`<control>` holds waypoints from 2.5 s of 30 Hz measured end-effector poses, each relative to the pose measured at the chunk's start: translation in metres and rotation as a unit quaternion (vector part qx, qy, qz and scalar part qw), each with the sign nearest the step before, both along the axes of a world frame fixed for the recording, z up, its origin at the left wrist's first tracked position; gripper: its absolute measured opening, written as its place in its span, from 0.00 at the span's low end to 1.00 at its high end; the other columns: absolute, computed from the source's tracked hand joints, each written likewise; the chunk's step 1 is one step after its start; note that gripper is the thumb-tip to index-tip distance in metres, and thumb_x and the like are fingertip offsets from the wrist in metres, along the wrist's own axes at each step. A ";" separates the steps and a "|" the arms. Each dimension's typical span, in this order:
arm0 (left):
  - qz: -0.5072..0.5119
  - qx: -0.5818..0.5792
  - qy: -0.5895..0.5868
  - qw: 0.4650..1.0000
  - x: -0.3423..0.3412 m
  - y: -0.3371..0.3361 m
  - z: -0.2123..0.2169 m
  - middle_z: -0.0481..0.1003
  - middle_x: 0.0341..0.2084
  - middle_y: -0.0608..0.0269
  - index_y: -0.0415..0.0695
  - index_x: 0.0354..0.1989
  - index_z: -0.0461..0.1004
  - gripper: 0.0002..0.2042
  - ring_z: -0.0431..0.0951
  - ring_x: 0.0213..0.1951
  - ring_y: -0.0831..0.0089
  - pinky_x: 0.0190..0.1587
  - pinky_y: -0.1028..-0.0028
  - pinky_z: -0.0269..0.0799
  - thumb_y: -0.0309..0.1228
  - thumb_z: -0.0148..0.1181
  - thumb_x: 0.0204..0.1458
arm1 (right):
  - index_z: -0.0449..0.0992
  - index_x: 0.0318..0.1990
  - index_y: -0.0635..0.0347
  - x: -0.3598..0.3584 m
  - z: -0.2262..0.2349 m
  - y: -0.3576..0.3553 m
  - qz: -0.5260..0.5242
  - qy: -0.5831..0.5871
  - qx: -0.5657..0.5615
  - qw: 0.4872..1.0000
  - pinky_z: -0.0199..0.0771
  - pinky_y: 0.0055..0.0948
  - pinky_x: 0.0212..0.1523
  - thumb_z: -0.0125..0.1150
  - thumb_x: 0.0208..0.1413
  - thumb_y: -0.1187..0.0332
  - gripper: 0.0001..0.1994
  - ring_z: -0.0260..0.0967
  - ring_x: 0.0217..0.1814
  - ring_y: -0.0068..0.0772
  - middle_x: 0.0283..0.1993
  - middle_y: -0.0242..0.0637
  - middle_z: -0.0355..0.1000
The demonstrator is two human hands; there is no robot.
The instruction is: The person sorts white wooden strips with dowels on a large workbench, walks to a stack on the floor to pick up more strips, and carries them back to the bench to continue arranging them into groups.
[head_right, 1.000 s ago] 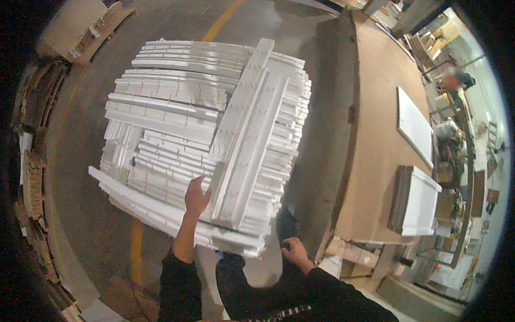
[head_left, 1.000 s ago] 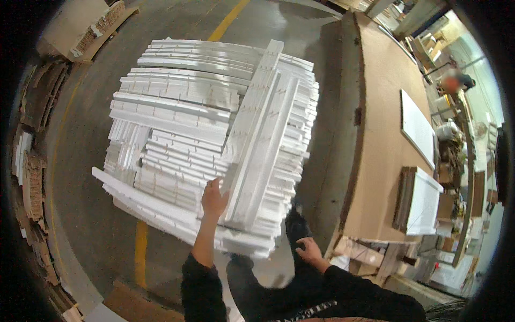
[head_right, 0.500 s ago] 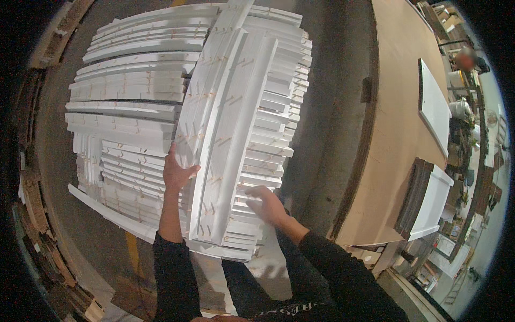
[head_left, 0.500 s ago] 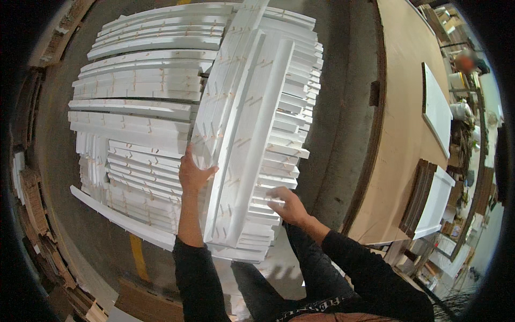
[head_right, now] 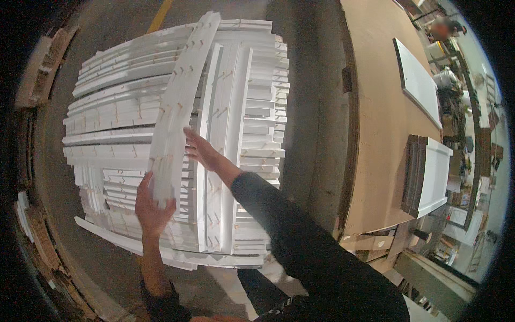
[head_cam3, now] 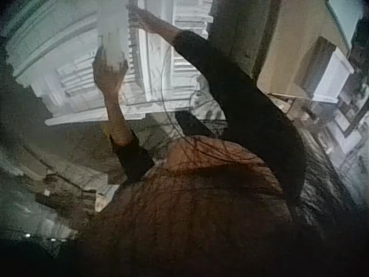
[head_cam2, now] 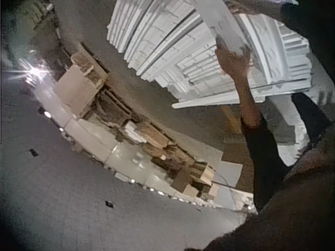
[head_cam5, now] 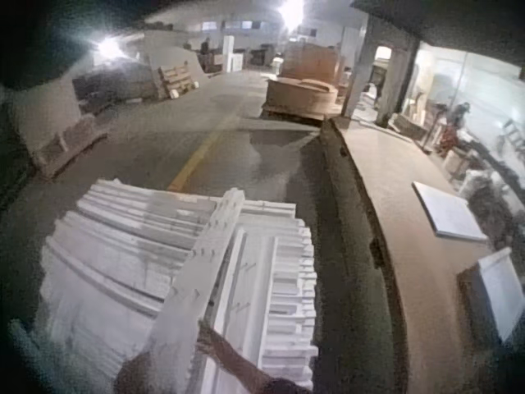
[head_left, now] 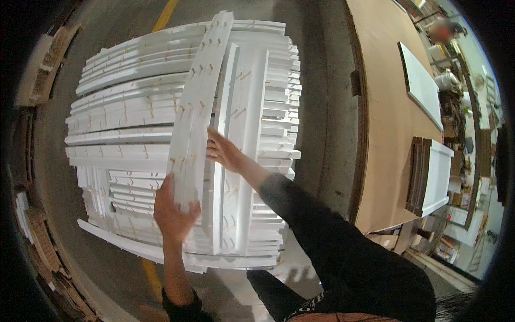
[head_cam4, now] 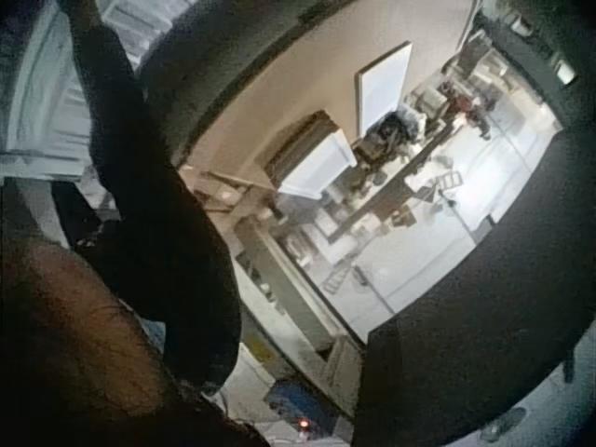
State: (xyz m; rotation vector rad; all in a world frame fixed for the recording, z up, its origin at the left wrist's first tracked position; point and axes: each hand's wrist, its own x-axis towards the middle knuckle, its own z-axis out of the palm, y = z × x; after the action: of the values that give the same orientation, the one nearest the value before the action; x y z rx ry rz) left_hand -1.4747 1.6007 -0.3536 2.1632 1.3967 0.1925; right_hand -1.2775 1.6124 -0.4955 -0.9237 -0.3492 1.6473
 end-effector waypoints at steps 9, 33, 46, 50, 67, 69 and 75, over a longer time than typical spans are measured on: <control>0.016 -0.155 -0.075 0.985 -0.083 -0.189 -0.006 0.60 0.56 0.46 0.38 0.63 0.50 0.43 0.62 0.57 0.54 0.59 0.56 0.59 0.30 0.65 0.33 | 0.61 0.61 0.58 -0.005 0.055 -0.054 -0.135 0.042 0.008 0.990 0.67 0.39 0.54 0.41 0.60 0.46 0.29 0.63 0.55 0.35 0.56 0.38 0.64; 0.046 -0.234 0.113 0.965 -0.088 -0.218 -0.097 0.61 0.49 0.45 0.36 0.59 0.56 0.48 0.61 0.54 0.49 0.56 0.55 0.58 0.40 0.74 0.27 | 0.45 0.64 0.73 0.015 -0.098 -0.128 -0.079 -0.534 -0.097 0.836 0.40 0.47 0.67 0.50 0.58 0.50 0.39 0.35 0.70 0.61 0.67 0.66 0.40; 0.298 -0.422 -0.189 0.835 -0.036 -0.029 -0.247 0.62 0.56 0.58 0.40 0.63 0.55 0.40 0.62 0.55 0.64 0.56 0.66 0.56 0.63 0.42 0.52 | 0.52 0.58 0.72 -0.002 -0.091 -0.131 -0.215 -0.118 -0.164 0.956 0.61 0.37 0.57 0.69 0.41 0.47 0.47 0.63 0.56 0.43 0.54 0.56 0.62; 0.366 -0.462 -0.111 0.800 -0.059 -0.009 -0.277 0.65 0.55 0.55 0.42 0.64 0.54 0.45 0.64 0.54 0.61 0.55 0.63 0.59 0.69 0.35 0.49 | 0.49 0.60 0.74 0.006 -0.081 -0.136 -0.140 -0.215 -0.171 0.951 0.60 0.34 0.58 0.70 0.38 0.44 0.52 0.62 0.59 0.42 0.56 0.57 0.61; 0.222 -0.520 -0.127 0.815 -0.017 -0.039 -0.214 0.68 0.52 0.62 0.46 0.62 0.57 0.31 0.68 0.53 0.66 0.53 0.67 0.66 0.52 0.48 0.55 | 0.59 0.60 0.55 0.036 -0.060 -0.182 -0.071 0.096 -0.113 0.986 0.65 0.29 0.53 0.53 0.56 0.47 0.30 0.62 0.54 0.27 0.54 0.33 0.64; 0.312 -0.573 -0.249 0.716 0.010 -0.046 -0.207 0.69 0.50 0.61 0.45 0.61 0.58 0.28 0.69 0.52 0.64 0.54 0.65 0.66 0.45 0.52 0.54 | 0.59 0.61 0.56 0.037 -0.065 -0.184 -0.062 0.082 -0.125 0.987 0.66 0.27 0.51 0.53 0.56 0.48 0.30 0.65 0.52 0.26 0.54 0.33 0.65; 0.300 -0.519 -0.319 0.734 0.070 -0.067 -0.103 0.68 0.49 0.52 0.37 0.60 0.56 0.33 0.71 0.48 0.60 0.48 0.60 0.71 0.38 0.57 0.47 | 0.69 0.53 0.60 0.026 -0.086 -0.200 -0.055 0.201 -0.201 0.957 0.69 0.25 0.49 0.52 0.58 0.54 0.22 0.68 0.50 0.23 0.52 0.34 0.69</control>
State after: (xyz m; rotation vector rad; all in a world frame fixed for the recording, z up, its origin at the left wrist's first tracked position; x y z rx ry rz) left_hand -1.4050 1.5341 -0.4566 0.5841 1.2442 0.2669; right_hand -1.2517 1.4124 -0.5815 -0.8553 0.3225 1.7859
